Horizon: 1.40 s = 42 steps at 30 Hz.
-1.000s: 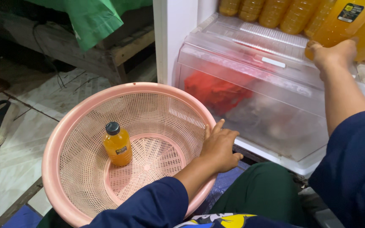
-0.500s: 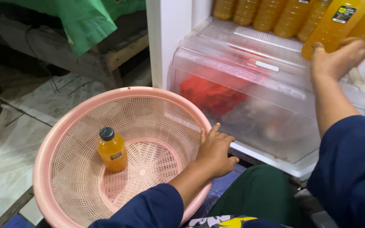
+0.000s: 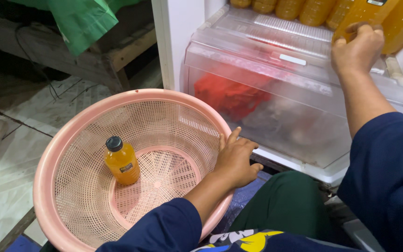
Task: The person transfers orange liquid bottles from a pink basket into a refrigerator, then moves additional bottles from a table into the basket and places them in the fridge. The person repeatedly opens and closes the refrigerator door while arranging the bottles on the shelves.
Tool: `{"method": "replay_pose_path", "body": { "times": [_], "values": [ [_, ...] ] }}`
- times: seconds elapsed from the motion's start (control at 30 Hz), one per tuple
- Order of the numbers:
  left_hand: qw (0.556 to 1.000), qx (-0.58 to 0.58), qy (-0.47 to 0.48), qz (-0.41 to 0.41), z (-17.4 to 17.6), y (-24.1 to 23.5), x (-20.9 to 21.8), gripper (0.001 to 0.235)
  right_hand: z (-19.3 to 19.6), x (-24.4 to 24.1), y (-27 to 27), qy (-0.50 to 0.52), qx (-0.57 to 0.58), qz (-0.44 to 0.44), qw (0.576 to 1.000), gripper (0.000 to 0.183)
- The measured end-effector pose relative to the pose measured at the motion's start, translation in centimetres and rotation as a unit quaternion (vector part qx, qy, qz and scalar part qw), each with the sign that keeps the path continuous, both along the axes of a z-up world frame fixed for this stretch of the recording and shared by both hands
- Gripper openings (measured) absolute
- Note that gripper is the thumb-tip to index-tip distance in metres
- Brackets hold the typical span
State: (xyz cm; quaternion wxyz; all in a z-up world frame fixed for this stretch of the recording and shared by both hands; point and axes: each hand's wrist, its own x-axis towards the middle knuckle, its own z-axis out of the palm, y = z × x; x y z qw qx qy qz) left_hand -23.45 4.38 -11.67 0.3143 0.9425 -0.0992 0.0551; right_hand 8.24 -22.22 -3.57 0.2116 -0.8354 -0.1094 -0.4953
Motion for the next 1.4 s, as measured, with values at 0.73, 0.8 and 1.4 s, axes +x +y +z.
{"method": "replay_pose_path", "body": {
  "times": [0.73, 0.8, 1.4],
  "values": [
    [1.000, -0.006, 0.004, -0.001, -0.1, 0.0, -0.1, 0.051, 0.4, -0.1, 0.2, 0.051, 0.008, 0.005, 0.999, 0.026],
    [1.000, -0.006, 0.004, -0.001, -0.1, 0.1, -0.1, 0.051, 0.4, 0.3, 0.2, 0.083, 0.024, -0.024, 0.996, 0.029],
    [1.000, 0.002, 0.017, -0.003, -0.2, 0.2, -0.3, 0.050, 3.3, -1.9, 3.1, 0.368, -0.025, -0.143, 0.918, 0.071]
  ]
}}
